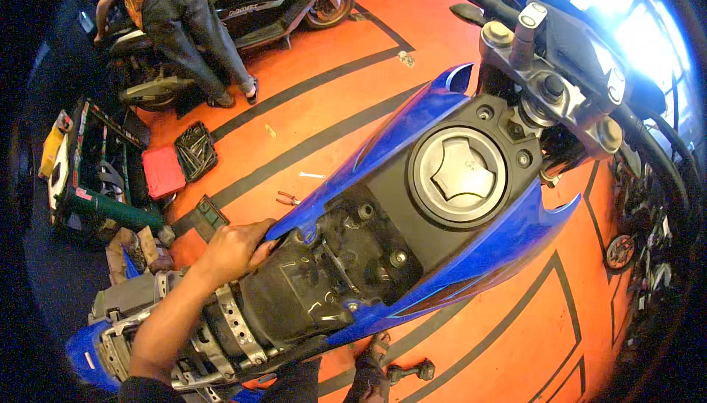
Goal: The person removes screws from a motorcycle fuel tank fairing using a screwdriver, places the screws in a tray, and then removes another bolt from the engine area using a T-handle wrench.
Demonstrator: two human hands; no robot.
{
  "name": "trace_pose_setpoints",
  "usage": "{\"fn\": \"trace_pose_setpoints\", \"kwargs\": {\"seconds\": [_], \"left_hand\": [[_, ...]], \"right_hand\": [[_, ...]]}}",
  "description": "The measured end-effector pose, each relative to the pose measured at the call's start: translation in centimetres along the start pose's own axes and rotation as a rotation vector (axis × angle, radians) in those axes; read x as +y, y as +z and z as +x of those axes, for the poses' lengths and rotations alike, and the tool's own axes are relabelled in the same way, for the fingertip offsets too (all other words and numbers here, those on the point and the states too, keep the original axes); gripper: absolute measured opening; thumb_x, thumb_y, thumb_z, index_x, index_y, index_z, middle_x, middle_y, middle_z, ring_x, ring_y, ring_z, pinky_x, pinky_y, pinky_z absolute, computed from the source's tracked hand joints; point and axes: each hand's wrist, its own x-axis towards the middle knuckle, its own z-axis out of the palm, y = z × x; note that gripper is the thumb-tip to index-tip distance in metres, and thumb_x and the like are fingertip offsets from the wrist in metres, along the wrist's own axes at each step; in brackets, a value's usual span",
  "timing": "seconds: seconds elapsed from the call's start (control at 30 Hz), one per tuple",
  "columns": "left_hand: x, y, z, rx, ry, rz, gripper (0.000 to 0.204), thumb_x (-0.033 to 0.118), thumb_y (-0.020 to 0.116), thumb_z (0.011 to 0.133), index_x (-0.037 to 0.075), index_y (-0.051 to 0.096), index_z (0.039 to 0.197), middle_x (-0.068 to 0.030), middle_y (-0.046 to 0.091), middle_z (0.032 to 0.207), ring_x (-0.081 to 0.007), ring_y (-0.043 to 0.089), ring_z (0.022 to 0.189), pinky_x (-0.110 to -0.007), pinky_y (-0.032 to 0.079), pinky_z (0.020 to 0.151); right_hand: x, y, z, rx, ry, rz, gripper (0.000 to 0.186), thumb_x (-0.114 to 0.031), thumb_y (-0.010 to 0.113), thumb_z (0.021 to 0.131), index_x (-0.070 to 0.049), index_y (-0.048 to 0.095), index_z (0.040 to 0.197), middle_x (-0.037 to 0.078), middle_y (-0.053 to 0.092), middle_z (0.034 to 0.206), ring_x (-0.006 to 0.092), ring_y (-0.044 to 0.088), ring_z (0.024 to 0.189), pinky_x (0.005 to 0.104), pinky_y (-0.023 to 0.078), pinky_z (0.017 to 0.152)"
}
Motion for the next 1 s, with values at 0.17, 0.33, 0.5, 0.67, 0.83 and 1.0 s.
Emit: {"fn": "trace_pose_setpoints", "kwargs": {"seconds": [0.17, 0.33, 0.5, 0.67, 0.83, 1.0], "left_hand": [[1.8, -1.3, -0.4, 0.075, -0.081, -0.175, 0.037, 0.023, 0.065, 0.094, -0.001, 0.062, 0.121, -0.0214, 0.069, 0.108, -0.037, 0.068, 0.099, -0.043, 0.055, 0.085], [6.5, -2.7, 0.9, 0.199, -0.036, -0.478, 0.037, 0.018, 0.062, 0.096, -0.001, 0.06, 0.127, -0.0211, 0.057, 0.132, -0.0374, 0.053, 0.126, -0.044, 0.044, 0.105], [10.4, -1.9, 2.1, 0.365, 0.003, -0.431, 0.043, -0.003, 0.052, 0.077, -0.003, 0.066, 0.117, -0.021, 0.053, 0.136, -0.0368, 0.052, 0.115, -0.043, 0.045, 0.098], [12.5, -0.7, 1.2, 0.422, -0.109, -0.477, 0.056, -0.008, 0.044, 0.073, -0.001, 0.063, 0.125, -0.017, 0.057, 0.125, -0.0346, 0.05, 0.121, -0.039, 0.04, 0.106], [12.0, -0.1, 0.8, 0.507, -0.082, -0.475, 0.036, -0.002, 0.048, 0.085, -0.001, 0.066, 0.117, -0.0166, 0.059, 0.124, -0.0319, 0.054, 0.115, -0.037, 0.042, 0.098], [16.3, -0.3, -3.9, 0.597, -0.043, -0.49, 0.032, -0.001, 0.058, 0.083, 0.0, 0.068, 0.113, -0.0153, 0.067, 0.108, -0.0341, 0.061, 0.096, -0.044, 0.046, 0.092]], "right_hand": [[-0.4, 0.1, -0.2, 0.009, 0.017, 0.015, 0.033, -0.023, 0.048, 0.103, 0.002, 0.052, 0.124, 0.026, 0.063, 0.11, 0.0372, 0.064, 0.091, 0.0454, 0.053, 0.082], [0.0, 0.0, -0.7, 0.019, 0.027, 0.036, 0.035, -0.024, 0.048, 0.104, 0.002, 0.052, 0.127, 0.026, 0.062, 0.113, 0.0361, 0.064, 0.095, 0.0445, 0.052, 0.086], [1.7, -0.1, -2.1, 0.041, -0.061, 0.079, 0.036, -0.025, 0.048, 0.104, 0.002, 0.051, 0.129, 0.025, 0.062, 0.116, 0.035, 0.063, 0.099, 0.0435, 0.052, 0.09], [4.1, -3.2, -3.2, 0.324, -0.393, -0.018, 0.038, -0.026, 0.048, 0.105, 0.002, 0.05, 0.131, 0.024, 0.061, 0.119, 0.0338, 0.063, 0.103, 0.0426, 0.052, 0.093], [-11.5, -18.5, 1.9, 0.125, -0.264, 0.849, 0.027, -0.022, 0.052, 0.102, 0.004, 0.053, 0.108, 0.014, 0.065, 0.07, 0.0193, 0.063, 0.061, 0.0313, 0.052, 0.059], [-22.5, -25.8, -0.2, 0.16, -0.383, 1.085, 0.022, -0.018, 0.053, 0.101, 0.004, 0.052, 0.1, 0.013, 0.063, 0.065, 0.018, 0.061, 0.055, 0.0299, 0.049, 0.053]]}}
